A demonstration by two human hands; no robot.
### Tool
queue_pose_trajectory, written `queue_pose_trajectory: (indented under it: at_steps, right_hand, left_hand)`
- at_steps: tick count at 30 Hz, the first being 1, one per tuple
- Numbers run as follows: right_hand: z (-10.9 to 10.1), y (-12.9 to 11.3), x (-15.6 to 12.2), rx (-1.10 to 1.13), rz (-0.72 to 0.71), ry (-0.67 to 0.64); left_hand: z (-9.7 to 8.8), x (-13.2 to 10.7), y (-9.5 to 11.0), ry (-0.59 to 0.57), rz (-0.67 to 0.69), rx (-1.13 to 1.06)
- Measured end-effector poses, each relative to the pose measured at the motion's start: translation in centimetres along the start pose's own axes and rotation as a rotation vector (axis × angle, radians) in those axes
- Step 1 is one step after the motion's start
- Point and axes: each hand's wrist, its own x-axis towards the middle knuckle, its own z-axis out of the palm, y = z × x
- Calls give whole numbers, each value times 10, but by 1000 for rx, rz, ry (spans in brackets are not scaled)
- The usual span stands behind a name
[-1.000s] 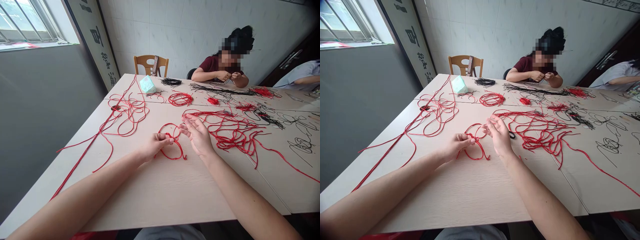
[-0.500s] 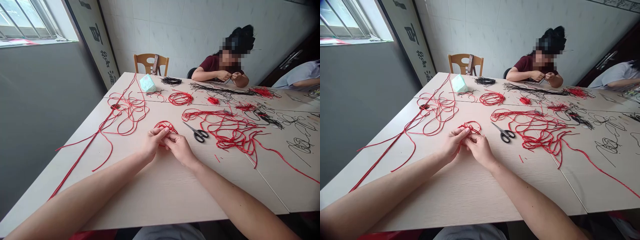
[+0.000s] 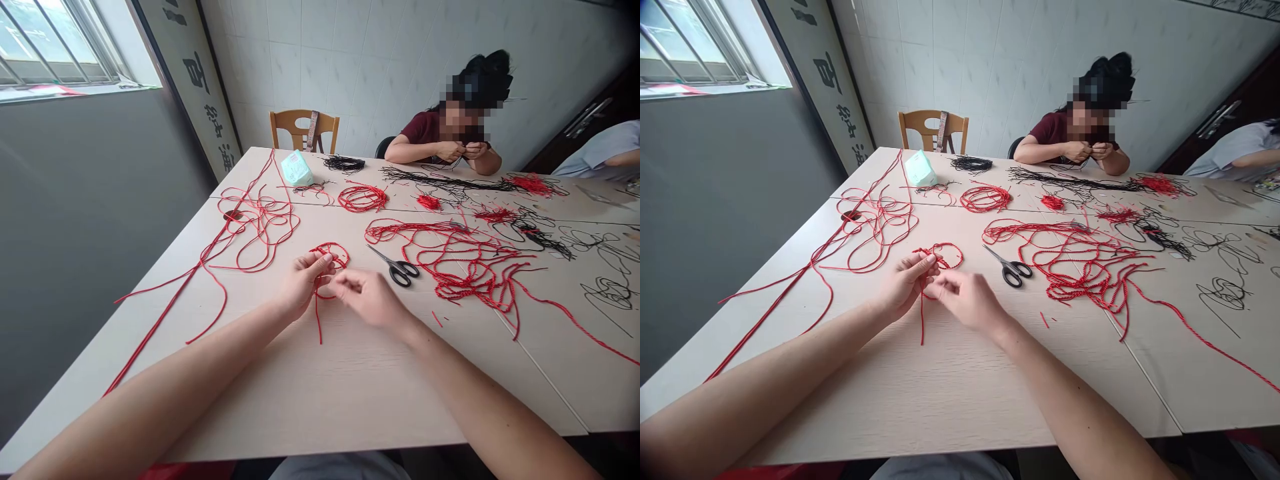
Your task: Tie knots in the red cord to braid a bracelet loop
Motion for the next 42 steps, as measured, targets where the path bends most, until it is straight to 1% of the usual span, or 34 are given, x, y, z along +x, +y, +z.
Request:
queue_pose_trajectory:
  at_steps: [2,3,4,5,7,10,12,15,17,20,24,27,30,33,37,42]
  right_hand:
    - [-10,0,3,41,-19,183]
    - [-13,1,4,58,-20,256]
    - [-15,2,6,74,-12,303]
    - [-16,4,8,95,6,317]
    - [-16,6,10,179,60,261]
    - [-12,7,12,397,161,159]
    - [-9,6,12,520,205,166]
    - [-5,6,12,609,205,209]
    - [-4,6,12,615,190,228]
    - [-3,6,12,592,164,290]
    - [-5,8,15,531,105,401]
    - [-5,9,17,482,79,462]
    - [-5,9,18,483,69,465]
    - [-6,9,18,487,63,453]
    - [-8,8,17,484,57,482]
    - [-9,8,18,509,39,518]
  left_hand:
    - [0,-1,1,-24,-15,66]
    - [1,-2,1,-37,-17,104]
    - [2,-3,2,-49,-19,144]
    - [3,-4,2,-60,-24,189]
    - [5,-7,3,-72,-26,283]
    - [8,-10,3,-99,-16,373]
    - [8,-10,3,-109,-15,355]
    - [8,-9,3,-81,-45,262]
    - [8,-8,3,-70,-78,211]
    - [11,-9,3,-96,-114,200]
    - [18,-11,3,-127,-126,235]
    - [20,-11,3,-145,-122,208]
    - [19,-11,5,-172,-129,150]
    - [16,-11,8,-206,-172,118]
    - [16,-12,11,-240,-204,84]
    - [19,-15,13,-217,-206,43]
